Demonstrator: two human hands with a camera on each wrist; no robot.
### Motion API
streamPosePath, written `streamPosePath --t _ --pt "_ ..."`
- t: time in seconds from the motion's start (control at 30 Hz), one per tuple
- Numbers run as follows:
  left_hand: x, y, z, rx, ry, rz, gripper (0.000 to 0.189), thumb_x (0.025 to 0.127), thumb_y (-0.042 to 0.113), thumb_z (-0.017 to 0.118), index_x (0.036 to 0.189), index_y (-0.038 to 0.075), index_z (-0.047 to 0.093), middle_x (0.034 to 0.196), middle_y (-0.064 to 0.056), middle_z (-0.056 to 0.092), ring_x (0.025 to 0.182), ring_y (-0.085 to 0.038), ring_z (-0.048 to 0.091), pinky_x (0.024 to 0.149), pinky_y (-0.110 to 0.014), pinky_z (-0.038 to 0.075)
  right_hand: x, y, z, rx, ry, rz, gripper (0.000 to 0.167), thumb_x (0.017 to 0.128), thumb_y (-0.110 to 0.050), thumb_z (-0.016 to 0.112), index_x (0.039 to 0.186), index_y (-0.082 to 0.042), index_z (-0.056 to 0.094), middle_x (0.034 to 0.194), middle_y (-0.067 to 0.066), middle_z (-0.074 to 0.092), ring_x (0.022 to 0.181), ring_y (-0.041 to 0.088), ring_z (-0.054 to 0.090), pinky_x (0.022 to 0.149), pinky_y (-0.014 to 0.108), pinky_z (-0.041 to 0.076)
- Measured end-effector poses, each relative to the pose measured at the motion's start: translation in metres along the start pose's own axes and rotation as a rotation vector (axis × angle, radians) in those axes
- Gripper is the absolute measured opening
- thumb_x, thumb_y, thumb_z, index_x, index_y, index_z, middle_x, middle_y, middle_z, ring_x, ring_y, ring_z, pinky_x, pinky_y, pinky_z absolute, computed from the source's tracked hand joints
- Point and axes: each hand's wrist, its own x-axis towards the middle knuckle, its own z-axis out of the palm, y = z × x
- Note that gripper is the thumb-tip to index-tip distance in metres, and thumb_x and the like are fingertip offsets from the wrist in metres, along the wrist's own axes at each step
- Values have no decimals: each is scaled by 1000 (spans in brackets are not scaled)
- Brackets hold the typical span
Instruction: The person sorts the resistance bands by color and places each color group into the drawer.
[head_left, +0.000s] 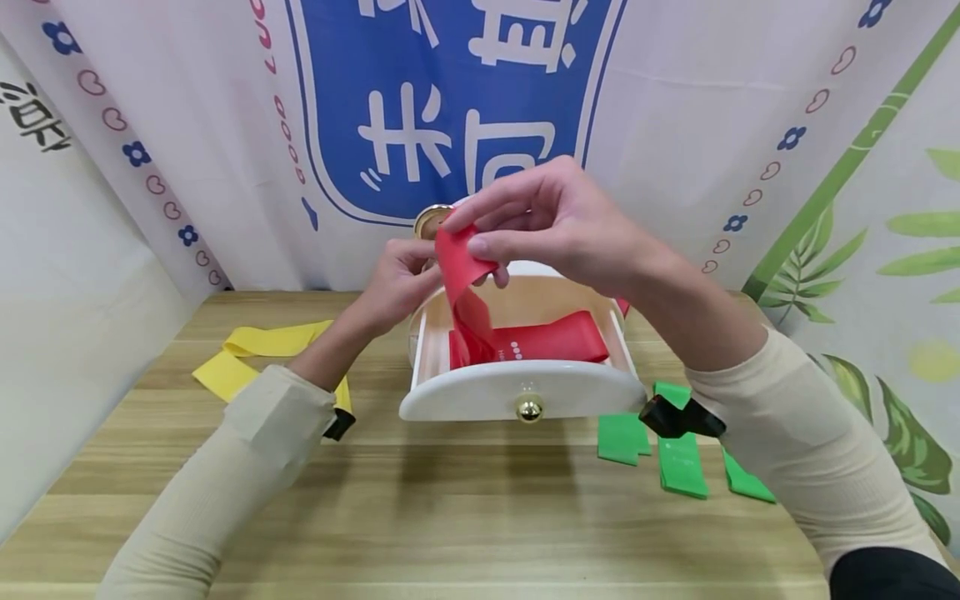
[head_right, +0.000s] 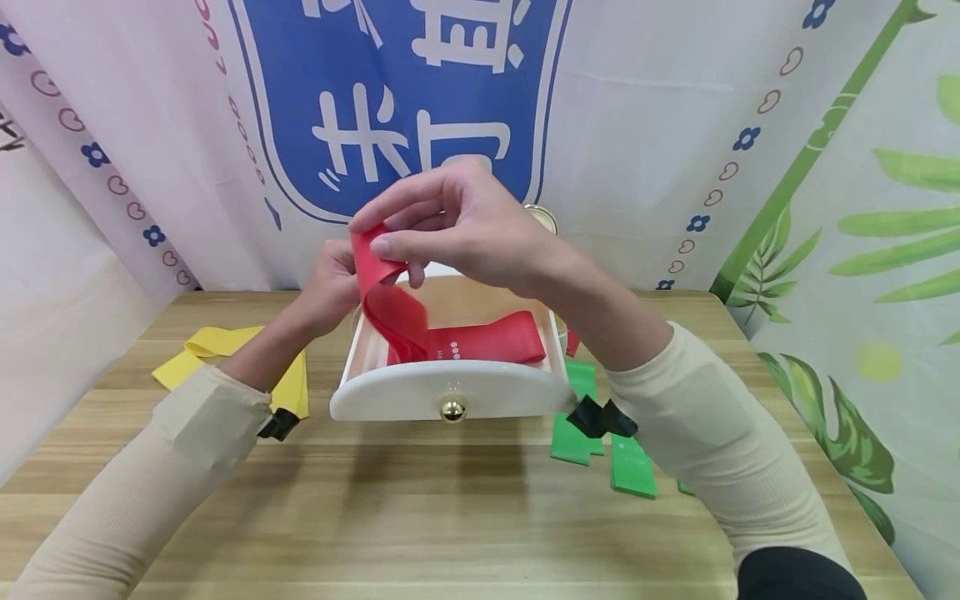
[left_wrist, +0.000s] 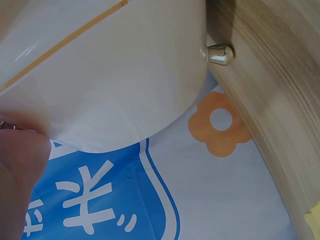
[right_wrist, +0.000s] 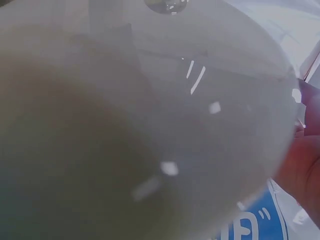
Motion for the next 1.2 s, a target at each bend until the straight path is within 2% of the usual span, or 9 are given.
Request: streamPosePath --t 0.1,0.2,0.3,0.47,0.5,0.7,0.9,1.03,1.2 --pt "0 -1 -1 -49 -16 4 23 93 -3 63 109 -20 68 78 7 69 71 -12 54 63 -19 48 0 -1 1 -9 -12 -19 28 91 9 68 119 7 73 104 23 74 72 34 70 70 33 60" --pt "0 -2 -1 -119 -42 5 41 96 15 73 113 -21 65 90 6 75 75 -13 63 69 -22 56 -3 -1 0 -33 -10 9 28 92 10 68 119 9 72 101 22 75 69 32 69 70 32 60" --pt "0 -1 0 -112 -51 -12 52 96 29 75 120 -17 66 90 1 76 68 -14 62 65 -22 54 -8 2 -3 -95 0 85 27 93 8 68 120 9 72 100 19 76 67 31 68 70 30 59" --pt "1 5 5 59 -23 -52 32 98 13 67 124 -3 73 74 -16 66 55 -20 42 52 -22 36 -21 6 -9 -196 1 225 28 94 2 71 122 6 73 103 16 77 71 31 72 72 30 61" --pt "2 6 6 75 -20 -56 31 97 10 66 124 -2 73 79 -16 68 57 -21 44 52 -23 36 -23 6 -11 -214 2 246 28 94 1 71 122 5 73 105 16 77 72 30 72 71 30 61" --pt "3 5 5 68 -20 -60 30 96 6 65 123 -2 73 98 -9 75 63 -19 45 53 -23 36 -37 5 -16 -288 39 344 30 93 -4 74 123 3 74 109 15 77 73 30 73 71 29 61" --pt "2 8 4 95 -18 -76 29 97 4 63 124 -3 73 70 -17 60 58 -19 41 52 -24 36 -45 7 -18 -337 28 436 29 93 -8 76 121 0 75 107 13 77 78 29 73 68 30 60" --pt "1 9 5 98 -20 -81 29 98 4 63 124 -4 73 68 -19 58 59 -19 41 52 -24 36 -50 9 -20 -363 19 452 27 93 -9 76 120 -1 76 106 12 77 86 24 75 73 28 61" --pt "1 8 5 94 -15 -86 28 98 4 63 123 -4 73 67 -19 56 57 -19 39 52 -24 35 -57 10 -22 -406 4 465 27 93 -11 77 119 -2 77 103 10 77 82 24 73 71 28 60"
